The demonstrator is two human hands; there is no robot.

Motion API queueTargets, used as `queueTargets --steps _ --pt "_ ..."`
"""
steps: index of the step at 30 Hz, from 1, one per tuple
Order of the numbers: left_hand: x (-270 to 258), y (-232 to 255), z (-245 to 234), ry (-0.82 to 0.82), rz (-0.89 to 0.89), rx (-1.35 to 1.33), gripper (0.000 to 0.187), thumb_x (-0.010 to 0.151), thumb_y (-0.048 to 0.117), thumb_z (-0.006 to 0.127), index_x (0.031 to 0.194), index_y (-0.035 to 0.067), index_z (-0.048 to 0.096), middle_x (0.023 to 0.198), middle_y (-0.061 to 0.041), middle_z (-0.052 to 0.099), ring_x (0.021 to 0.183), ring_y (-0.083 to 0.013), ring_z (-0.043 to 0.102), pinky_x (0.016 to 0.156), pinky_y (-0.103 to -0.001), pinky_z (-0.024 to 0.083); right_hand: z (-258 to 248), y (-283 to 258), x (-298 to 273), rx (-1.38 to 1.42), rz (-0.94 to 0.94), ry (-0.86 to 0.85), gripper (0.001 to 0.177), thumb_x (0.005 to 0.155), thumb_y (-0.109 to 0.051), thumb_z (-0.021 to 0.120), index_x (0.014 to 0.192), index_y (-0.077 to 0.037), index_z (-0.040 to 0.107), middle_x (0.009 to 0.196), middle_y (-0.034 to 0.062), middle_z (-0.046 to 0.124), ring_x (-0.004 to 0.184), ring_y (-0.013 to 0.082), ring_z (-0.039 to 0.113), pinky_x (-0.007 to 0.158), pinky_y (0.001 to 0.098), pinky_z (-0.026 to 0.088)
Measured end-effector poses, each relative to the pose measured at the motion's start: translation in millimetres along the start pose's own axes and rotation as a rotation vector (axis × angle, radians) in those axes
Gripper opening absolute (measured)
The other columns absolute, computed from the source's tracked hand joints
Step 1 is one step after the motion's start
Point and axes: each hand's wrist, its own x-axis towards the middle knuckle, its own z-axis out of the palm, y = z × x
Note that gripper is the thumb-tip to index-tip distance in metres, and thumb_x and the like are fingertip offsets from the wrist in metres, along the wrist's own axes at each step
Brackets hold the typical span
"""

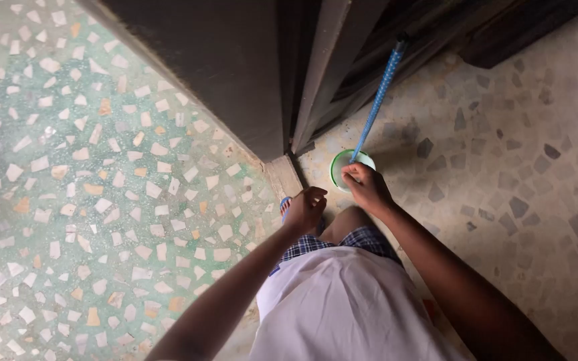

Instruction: The recorder is mopping the floor of a balcony or outdoor walkway using a bucket and a mop.

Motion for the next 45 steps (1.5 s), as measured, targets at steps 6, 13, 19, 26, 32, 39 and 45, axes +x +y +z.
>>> queueTargets --steps 6,13,19,26,32,39,45 --pt "25 -14 5 0.066 0.024 0.187 0.034 0.089 0.021 0.067 0.12 0.006 0.069 0.114 -0.02 0.071 0.094 -0.0359 0.073 0.085 -0.044 0.057 -7 -5 7 -0.326 0.17 -0.142 0.03 0.099 -0.024 0.063 0.124 -0.007 0.066 0.119 0.0176 0.073 0.103 0.0326 0.074 0.09 0.0428 0.058" --pt "47 -50 48 0.241 -0.034 0.221 0.034 0.089 0.024 0.069 0.117 0.006 0.069 0.116 -0.022 0.07 0.107 -0.0397 0.069 0.092 -0.048 0.055 -13 68 30 -0.652 -0.037 -0.307 0.036 0.092 -0.019 0.067 0.124 -0.005 0.063 0.129 0.0169 0.063 0.117 0.0355 0.063 0.096 0.0486 0.053" --pt "65 -71 114 0.218 -0.345 0.347 0.043 0.089 0.029 0.068 0.129 0.012 0.062 0.128 -0.021 0.061 0.121 -0.0423 0.057 0.099 -0.052 0.05 -33 179 82 -0.903 -0.508 -0.479 0.04 0.083 -0.019 0.071 0.12 -0.005 0.065 0.133 0.0162 0.062 0.121 0.0362 0.06 0.1 0.0471 0.05" --pt "112 -115 220 0.35 -0.556 0.289 0.051 0.089 0.03 0.068 0.135 0.014 0.058 0.135 -0.016 0.057 0.128 -0.0377 0.054 0.1 -0.052 0.05 -57 229 137 -0.686 0.063 -0.448 0.067 0.087 -0.05 0.073 0.135 -0.006 0.057 0.128 0.0206 0.067 0.12 0.0371 0.064 0.102 0.0469 0.052" --pt "160 -179 287 0.211 -0.671 0.279 0.054 0.089 0.025 0.065 0.14 0.012 0.053 0.139 -0.017 0.055 0.13 -0.0376 0.052 0.102 -0.054 0.049 -28 272 169 -0.309 -0.079 -0.211 0.081 0.08 -0.047 0.08 0.14 -0.004 0.048 0.127 0.0261 0.061 0.117 0.0405 0.06 0.095 0.0487 0.05" --pt "227 -248 303 0.173 -0.705 0.307 0.054 0.092 0.013 0.054 0.145 0.008 0.047 0.142 -0.022 0.052 0.131 -0.0417 0.05 0.105 -0.054 0.047 -2 278 199 -0.211 -0.028 -0.104 0.035 0.097 -0.038 0.069 0.116 -0.008 0.068 0.115 0.0165 0.072 0.106 0.0338 0.069 0.088 0.0451 0.054" --pt "289 -323 316 0.162 -0.771 0.365 0.073 0.085 0.018 0.067 0.153 0.015 0.041 0.154 -0.017 0.045 0.139 -0.0402 0.048 0.109 -0.053 0.047 -33 280 194 -0.276 -0.169 -0.085 0.023 0.102 -0.027 0.067 0.105 -0.005 0.069 0.083 0.0151 0.073 0.075 0.029 0.073 0.069 0.0413 0.056"
